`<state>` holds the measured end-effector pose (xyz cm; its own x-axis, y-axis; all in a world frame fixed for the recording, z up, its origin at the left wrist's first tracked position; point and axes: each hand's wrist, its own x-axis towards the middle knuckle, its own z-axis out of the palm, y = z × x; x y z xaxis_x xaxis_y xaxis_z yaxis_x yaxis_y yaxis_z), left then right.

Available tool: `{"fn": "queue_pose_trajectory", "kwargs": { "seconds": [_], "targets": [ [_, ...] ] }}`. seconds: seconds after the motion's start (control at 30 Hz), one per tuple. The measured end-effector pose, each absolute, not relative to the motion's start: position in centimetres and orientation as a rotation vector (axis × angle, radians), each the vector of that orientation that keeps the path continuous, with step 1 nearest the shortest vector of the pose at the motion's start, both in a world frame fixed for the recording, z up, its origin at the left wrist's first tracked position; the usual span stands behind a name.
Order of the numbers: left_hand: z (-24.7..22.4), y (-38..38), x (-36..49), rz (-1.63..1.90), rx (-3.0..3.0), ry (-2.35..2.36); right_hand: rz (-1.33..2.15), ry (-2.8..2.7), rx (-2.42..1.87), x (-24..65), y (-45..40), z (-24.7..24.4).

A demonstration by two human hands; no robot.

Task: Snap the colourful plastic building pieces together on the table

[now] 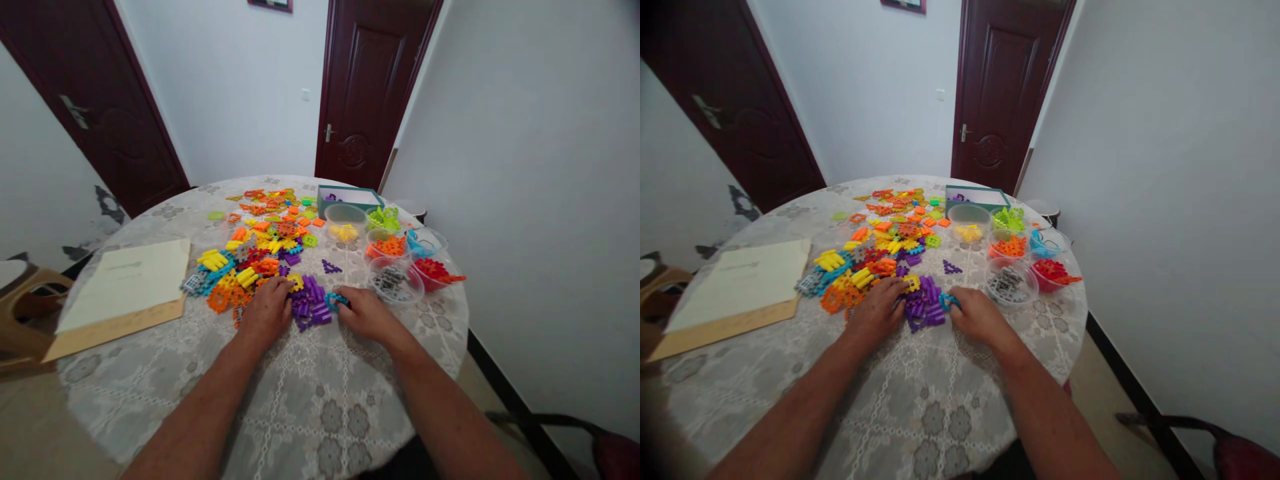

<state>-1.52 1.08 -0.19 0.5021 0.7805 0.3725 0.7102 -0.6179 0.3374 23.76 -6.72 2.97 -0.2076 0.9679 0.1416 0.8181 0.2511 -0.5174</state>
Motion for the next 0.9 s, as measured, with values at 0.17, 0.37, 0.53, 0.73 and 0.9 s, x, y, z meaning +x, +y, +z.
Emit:
{"fn": "queue_pose_trajectory", "kwargs": {
  "seconds": [0.17, 0.37, 0.53, 0.73, 0.9],
  "targets": [
    [0.1, 1.2, -1.5, 0.685, 2.615, 1.333, 0.722, -1.671, -1.498, 24.1, -5.9, 3.0],
    [-0.4, 1.5, -1.6, 0.636, 2.663, 1.407, 1.073, -1.297, -1.288, 23.5, -6.5, 4.9],
    [-0.5, 1.5, -1.7, 0.608, 2.667, 1.432, 0.684, -1.575, -1.435, 26.8, -7.4, 9.6],
    [0.0, 1.3, -1.5, 0.578, 2.646, 1.432, -0.303, -1.658, -2.112, 37.1, -3.0, 14.4],
    [0.0, 1.3, -1.7, 0.703, 2.607, 1.425, -0.387, -1.626, -2.585, 43.6, -0.1, 14.7]
  ]
}}
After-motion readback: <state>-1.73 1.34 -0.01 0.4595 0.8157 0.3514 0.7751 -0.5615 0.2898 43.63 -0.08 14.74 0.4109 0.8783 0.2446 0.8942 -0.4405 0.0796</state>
